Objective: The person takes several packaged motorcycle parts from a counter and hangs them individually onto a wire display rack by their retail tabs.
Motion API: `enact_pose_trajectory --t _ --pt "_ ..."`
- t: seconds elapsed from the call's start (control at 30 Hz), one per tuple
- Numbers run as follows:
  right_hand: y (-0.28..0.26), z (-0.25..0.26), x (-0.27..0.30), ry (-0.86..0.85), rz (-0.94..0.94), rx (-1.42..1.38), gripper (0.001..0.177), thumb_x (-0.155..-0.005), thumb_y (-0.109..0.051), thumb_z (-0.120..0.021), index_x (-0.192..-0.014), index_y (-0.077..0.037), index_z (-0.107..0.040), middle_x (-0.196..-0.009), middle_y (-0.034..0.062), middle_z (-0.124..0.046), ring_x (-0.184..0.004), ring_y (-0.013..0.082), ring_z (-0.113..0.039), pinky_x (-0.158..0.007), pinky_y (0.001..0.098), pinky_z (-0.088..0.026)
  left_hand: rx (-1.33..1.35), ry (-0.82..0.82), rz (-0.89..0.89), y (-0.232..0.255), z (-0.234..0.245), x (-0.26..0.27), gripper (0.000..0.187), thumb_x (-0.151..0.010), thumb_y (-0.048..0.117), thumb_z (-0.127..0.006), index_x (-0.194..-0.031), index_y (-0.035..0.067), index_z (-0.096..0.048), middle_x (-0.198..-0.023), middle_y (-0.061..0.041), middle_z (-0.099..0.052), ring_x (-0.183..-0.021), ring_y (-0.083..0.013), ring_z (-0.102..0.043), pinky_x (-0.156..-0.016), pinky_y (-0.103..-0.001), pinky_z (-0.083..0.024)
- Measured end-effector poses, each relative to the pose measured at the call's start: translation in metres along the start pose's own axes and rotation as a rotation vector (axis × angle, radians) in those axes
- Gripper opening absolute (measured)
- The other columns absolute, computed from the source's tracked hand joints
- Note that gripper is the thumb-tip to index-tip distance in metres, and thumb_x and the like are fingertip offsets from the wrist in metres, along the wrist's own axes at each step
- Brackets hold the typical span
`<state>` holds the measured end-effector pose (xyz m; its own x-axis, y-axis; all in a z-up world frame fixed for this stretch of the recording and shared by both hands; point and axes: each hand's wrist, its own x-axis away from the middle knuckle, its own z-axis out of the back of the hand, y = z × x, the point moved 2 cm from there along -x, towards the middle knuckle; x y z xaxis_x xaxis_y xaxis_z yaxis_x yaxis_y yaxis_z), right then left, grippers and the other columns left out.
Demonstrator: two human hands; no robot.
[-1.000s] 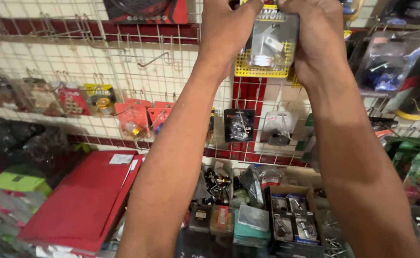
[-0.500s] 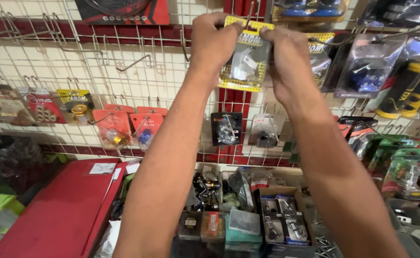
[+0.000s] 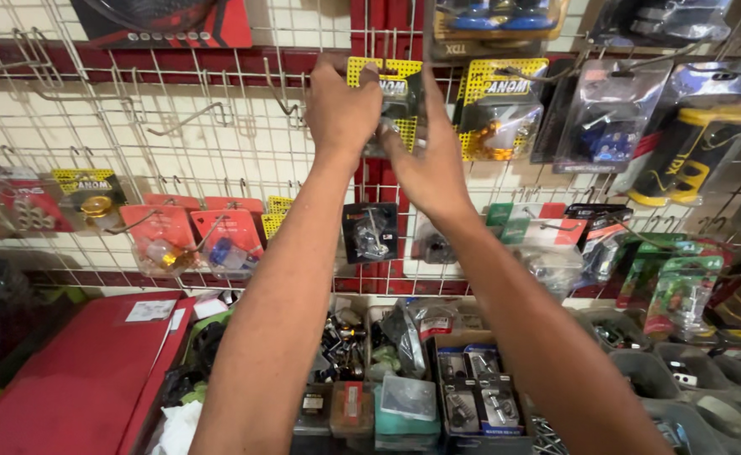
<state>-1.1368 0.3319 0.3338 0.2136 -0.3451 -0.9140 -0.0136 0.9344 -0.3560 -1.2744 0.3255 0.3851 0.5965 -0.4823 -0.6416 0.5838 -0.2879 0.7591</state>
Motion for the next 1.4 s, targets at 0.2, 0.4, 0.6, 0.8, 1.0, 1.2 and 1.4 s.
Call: enact_pose_trajectory --t 0.2,0.4,0.6,0.8,1.0,1.2,1.4 --pt "0.007 -0.001 -0.004 -0.016 -0.135 0.184 0.085 -0.095 -0.007 -0.068 -0.164 0.0 -0.019 -0.138 0.0248 -0.058 -0.122 0.0293 -0.061 -0.098 0.0377 -0.052 -0.169 0.068 -0.053 0.007 0.003 -0.001 0.037 -0.087 0.033 -0.074 -0.11 0.004 -0.069 -0.114 -0.017 -0.065 -0.107 -0.0355 -0.066 -0.093 -0.05 -0.05" --pt "-0.002 -0.002 -0.007 -0.063 -0.401 -0.109 0.083 -0.093 -0.012 -0.062 -0.162 -0.004 -0.018 -0.126 0.0189 -0.067 -0.091 0.0238 -0.064 -0.077 0.0352 -0.055 -0.252 0.07 -0.036 0.023 0.011 0.006 0.039 -0.084 0.031 -0.074 -0.112 0.006 -0.068 -0.117 -0.015 -0.064 -0.107 -0.0385 -0.066 -0.086 -0.053 -0.051" --pt "0.02 -0.001 -0.006 -0.001 -0.12 0.222 0.075 -0.1 -0.013 -0.07 -0.161 0.003 -0.029 -0.124 0.0245 -0.058 -0.112 0.0324 -0.064 -0.099 0.0415 -0.053 -0.205 0.052 0.045 0.016 0.006 0.004 0.032 -0.085 0.034 -0.076 -0.108 0.012 -0.074 -0.107 -0.011 -0.075 -0.1 -0.0329 -0.073 -0.089 -0.049 -0.054" --pt "0.015 -0.005 0.003 0.02 -0.052 0.45 0.075 -0.098 -0.015 -0.068 -0.16 -0.001 -0.03 -0.129 0.0295 -0.051 -0.111 0.0465 -0.062 -0.094 0.0495 -0.053 -0.153 0.124 -0.002 0.01 0.005 0.003 0.032 -0.083 0.032 -0.08 -0.101 0.009 -0.067 -0.094 -0.011 -0.075 -0.092 -0.0327 -0.073 -0.084 -0.049 -0.054" --pt "0.016 -0.005 0.0 -0.023 -0.079 0.493 0.075 -0.098 -0.018 -0.07 -0.161 -0.007 -0.031 -0.126 0.0293 -0.052 -0.108 0.0494 -0.063 -0.092 0.0535 -0.053 -0.11 0.223 -0.205 0.002 0.002 0.006 0.029 -0.084 0.026 -0.082 -0.097 0.008 -0.064 -0.093 -0.01 -0.069 -0.086 -0.0323 -0.071 -0.075 -0.05 -0.053" --pt "0.021 -0.004 -0.001 -0.032 -0.063 0.45 0.077 -0.097 -0.017 -0.072 -0.161 -0.007 -0.032 -0.127 0.0292 -0.051 -0.11 0.0493 -0.063 -0.093 0.0526 -0.054 -0.117 0.248 -0.244 -0.002 -0.004 0.006 0.03 -0.084 0.025 -0.081 -0.1 0.009 -0.063 -0.098 -0.007 -0.064 -0.089 -0.0315 -0.07 -0.074 -0.051 -0.052" --pt "0.022 -0.001 0.003 -0.049 -0.084 0.458 0.077 -0.099 -0.018 -0.071 -0.163 -0.009 -0.029 -0.131 0.0313 -0.049 -0.113 0.0511 -0.062 -0.095 0.053 -0.053 -0.04 0.24 -0.306 -0.01 -0.004 0.013 0.028 -0.093 0.031 -0.074 -0.108 0.01 -0.064 -0.102 -0.008 -0.065 -0.093 -0.0282 -0.071 -0.08 -0.046 -0.055"
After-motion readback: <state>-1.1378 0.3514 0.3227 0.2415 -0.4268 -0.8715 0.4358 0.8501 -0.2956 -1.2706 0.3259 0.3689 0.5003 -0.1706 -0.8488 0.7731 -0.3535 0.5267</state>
